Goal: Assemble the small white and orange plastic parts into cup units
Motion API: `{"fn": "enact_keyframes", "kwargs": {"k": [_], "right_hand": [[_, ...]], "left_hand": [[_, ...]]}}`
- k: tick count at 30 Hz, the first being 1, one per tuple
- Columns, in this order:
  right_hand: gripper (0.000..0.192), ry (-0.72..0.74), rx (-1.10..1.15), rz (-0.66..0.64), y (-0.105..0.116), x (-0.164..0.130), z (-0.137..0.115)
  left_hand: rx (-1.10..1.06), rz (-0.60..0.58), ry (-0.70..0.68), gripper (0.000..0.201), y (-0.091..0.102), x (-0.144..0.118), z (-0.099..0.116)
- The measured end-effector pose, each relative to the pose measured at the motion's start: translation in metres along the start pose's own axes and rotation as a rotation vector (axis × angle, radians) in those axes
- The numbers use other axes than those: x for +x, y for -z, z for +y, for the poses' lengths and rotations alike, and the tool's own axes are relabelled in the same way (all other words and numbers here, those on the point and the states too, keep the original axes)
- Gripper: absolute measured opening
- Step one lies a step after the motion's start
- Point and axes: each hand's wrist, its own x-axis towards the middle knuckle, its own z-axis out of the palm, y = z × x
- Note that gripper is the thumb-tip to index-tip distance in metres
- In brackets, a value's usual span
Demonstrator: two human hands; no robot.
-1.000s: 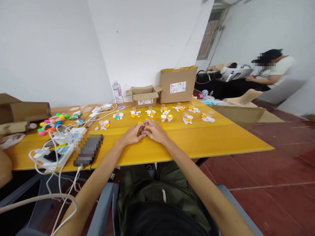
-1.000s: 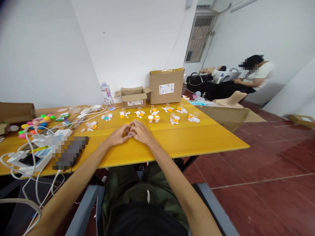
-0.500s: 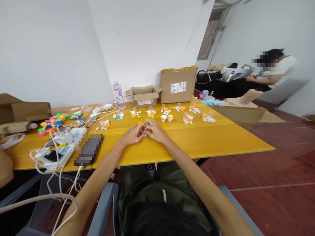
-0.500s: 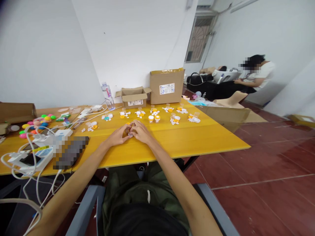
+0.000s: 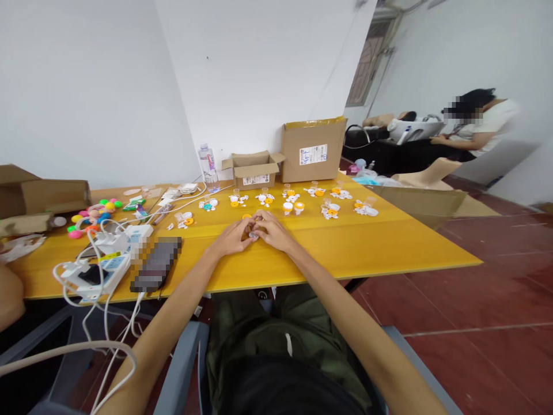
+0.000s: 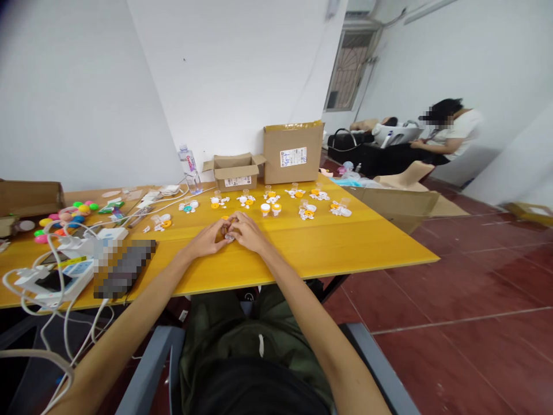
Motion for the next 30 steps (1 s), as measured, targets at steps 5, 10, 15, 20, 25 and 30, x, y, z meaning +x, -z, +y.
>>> {"fn": "enact_keyframes", "kwargs": {"k": [5, 10, 15, 20, 25, 30], "right_hand": [[0.013, 0.009, -0.03, 0.006, 0.0005, -0.0004, 0.0002], [0.011, 0.017, -0.044, 0.023, -0.0008, -0.0013, 0.0013], [0.014, 0.024, -0.038, 0.02, -0.0018, -0.0003, 0.001], [0.015, 0.045, -0.061, 0.016, -0.0019, -0.0004, 0.0011], [0.012, 0.054, -0.131, 0.009, 0.0005, -0.002, -0.002], [0.011, 0.066, -0.195, -0.003, 0.0012, -0.002, -0.0039]], "left_hand": [[0.015, -0.001, -0.002, 0.029, -0.0003, 0.0, -0.0012], [0.03, 0.0, -0.009, 0.026, -0.0005, -0.0004, -0.0017], [0.034, 0.01, -0.025, 0.028, -0.0006, -0.0003, -0.0017], [0.042, 0.01, -0.031, 0.029, -0.0011, -0.0004, -0.003], [0.07, 0.003, -0.027, 0.026, -0.002, -0.0011, -0.0057], [0.075, 0.007, -0.031, 0.027, -0.0022, -0.0013, -0.0059]]}}
